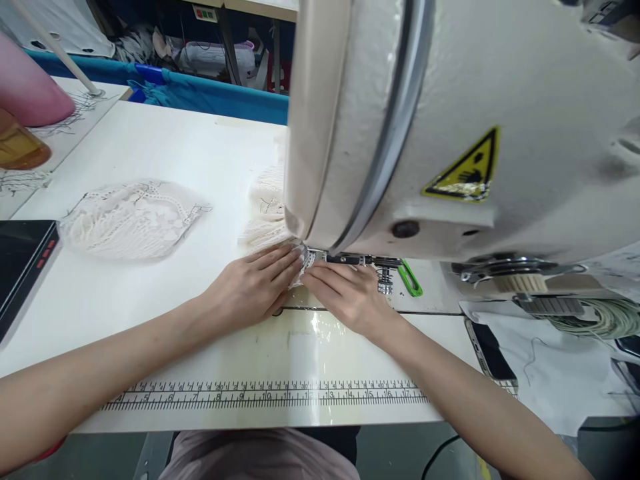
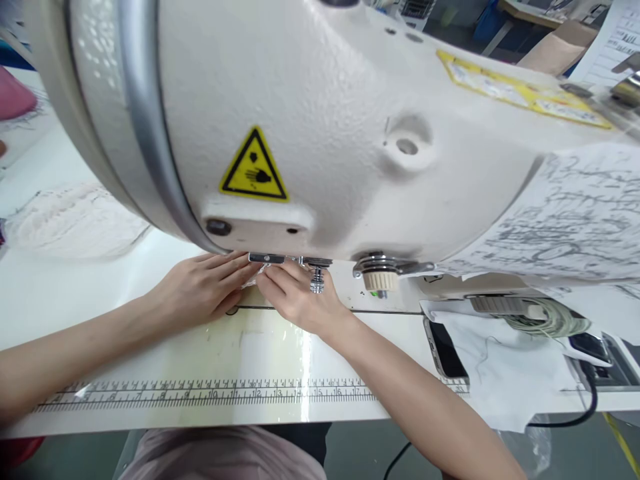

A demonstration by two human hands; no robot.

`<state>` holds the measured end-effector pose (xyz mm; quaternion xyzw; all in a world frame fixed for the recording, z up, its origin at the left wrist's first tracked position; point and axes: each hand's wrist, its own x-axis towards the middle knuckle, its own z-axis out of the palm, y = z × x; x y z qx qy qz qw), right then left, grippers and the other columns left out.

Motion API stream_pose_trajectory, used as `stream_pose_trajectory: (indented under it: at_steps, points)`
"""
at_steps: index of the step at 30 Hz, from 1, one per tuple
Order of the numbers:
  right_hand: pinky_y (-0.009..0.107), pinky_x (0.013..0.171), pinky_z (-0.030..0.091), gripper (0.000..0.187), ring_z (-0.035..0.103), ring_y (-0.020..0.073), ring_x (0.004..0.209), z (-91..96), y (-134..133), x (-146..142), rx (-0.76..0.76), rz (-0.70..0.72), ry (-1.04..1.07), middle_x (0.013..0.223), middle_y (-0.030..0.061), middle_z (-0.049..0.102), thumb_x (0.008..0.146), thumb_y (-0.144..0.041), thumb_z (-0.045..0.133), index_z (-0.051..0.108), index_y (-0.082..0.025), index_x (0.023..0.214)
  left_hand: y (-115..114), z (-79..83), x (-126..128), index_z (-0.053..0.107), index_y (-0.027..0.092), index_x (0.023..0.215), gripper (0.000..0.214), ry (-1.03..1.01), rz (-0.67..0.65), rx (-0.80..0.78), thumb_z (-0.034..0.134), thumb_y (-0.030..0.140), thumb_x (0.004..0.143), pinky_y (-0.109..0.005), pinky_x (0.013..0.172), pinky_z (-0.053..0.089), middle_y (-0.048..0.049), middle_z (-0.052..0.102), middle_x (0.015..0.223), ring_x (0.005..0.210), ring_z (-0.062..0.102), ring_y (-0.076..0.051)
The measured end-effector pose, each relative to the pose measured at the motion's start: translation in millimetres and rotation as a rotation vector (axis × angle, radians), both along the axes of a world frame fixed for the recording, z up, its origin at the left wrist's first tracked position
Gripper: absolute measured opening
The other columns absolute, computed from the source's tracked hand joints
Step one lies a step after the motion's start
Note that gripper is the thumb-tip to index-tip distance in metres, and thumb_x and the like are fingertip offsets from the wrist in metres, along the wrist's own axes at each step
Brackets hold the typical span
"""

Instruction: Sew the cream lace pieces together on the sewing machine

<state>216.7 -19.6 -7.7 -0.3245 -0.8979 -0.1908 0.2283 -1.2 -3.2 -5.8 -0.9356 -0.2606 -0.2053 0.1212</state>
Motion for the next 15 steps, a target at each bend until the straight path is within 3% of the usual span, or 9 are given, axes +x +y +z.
stream_pose_trajectory:
  at_steps: [9, 15]
  points:
    - [0.025, 0.080, 0.045, 0.028, 0.065, 0.0086, 0.086, 1.0, -1.6, -0.2, -0.064, -0.001, 0.016, 0.097, -0.0063, 0.074, 0.086, 0.002, 0.051, 0.065, -0.019, 0.098, -0.5, 0.5, 0.6, 0.065, 0.006, 0.118, 0.037, 0.017, 0.025, 0.009, 0.038, 0.020, 0.098, -0.039, 0.095, 0.056, -0.0160, 0.066, 0.121, 0.112, 0.065, -0.027]
    - [0.024, 0.073, 0.043, 0.030, 0.065, 0.0098, 0.090, 2.7, -3.2, -1.1, -0.117, -0.013, 0.018, 0.098, -0.0036, 0.074, 0.088, 0.002, 0.048, 0.066, -0.019, 0.099, -0.2, 0.0, -0.1, 0.065, 0.010, 0.117, 0.033, 0.029, 0.029, -0.024, 0.041, 0.021, 0.097, -0.041, 0.098, 0.054, -0.0151, 0.066, 0.122, 0.115, 0.063, -0.027]
